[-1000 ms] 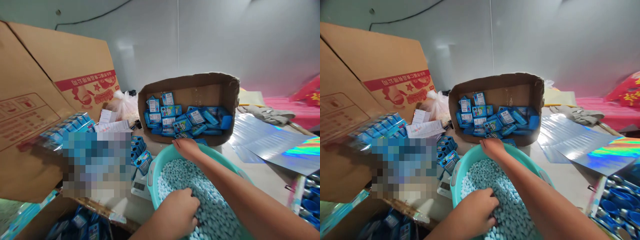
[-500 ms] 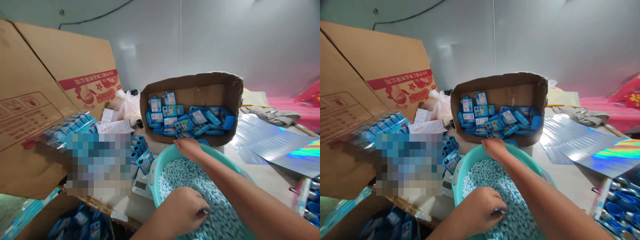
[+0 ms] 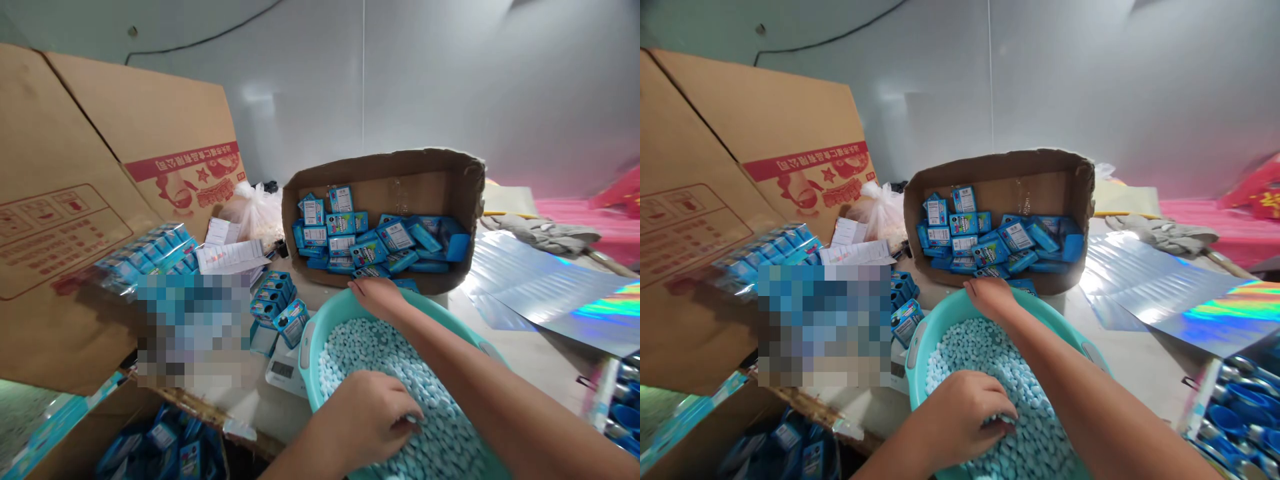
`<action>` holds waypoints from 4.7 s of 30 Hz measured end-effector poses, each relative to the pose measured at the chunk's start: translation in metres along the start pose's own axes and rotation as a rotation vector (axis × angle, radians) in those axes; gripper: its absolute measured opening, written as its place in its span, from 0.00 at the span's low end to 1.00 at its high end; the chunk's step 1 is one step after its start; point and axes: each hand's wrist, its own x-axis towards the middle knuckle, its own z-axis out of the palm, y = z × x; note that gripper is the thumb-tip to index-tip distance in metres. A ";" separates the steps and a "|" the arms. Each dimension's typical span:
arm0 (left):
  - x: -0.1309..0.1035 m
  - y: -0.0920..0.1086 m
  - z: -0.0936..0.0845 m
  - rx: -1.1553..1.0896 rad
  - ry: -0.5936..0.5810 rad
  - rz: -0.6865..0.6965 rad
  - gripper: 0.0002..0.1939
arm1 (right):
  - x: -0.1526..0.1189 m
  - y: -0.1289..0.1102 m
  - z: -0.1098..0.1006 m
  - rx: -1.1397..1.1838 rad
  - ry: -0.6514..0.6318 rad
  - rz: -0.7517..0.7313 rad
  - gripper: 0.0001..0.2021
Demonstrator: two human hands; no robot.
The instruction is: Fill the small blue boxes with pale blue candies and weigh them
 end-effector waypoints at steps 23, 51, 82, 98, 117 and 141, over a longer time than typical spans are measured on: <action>0.001 0.003 -0.004 0.028 0.070 -0.047 0.13 | 0.001 0.002 0.004 -0.022 0.043 -0.024 0.24; -0.089 -0.103 -0.093 0.247 0.576 -0.598 0.14 | 0.000 -0.003 0.008 -0.061 0.045 0.014 0.18; -0.006 0.001 0.016 0.032 -0.163 -0.125 0.16 | 0.001 0.000 0.004 -0.047 0.019 -0.008 0.24; -0.012 -0.004 -0.006 -0.029 0.204 -0.117 0.10 | 0.001 -0.003 0.007 -0.083 0.033 0.013 0.22; -0.136 -0.097 -0.086 0.369 0.643 -0.706 0.14 | 0.002 -0.005 0.011 -0.060 0.110 0.003 0.23; -0.119 -0.175 -0.038 0.645 0.958 -0.630 0.21 | 0.070 0.087 -0.025 -0.159 0.152 0.017 0.35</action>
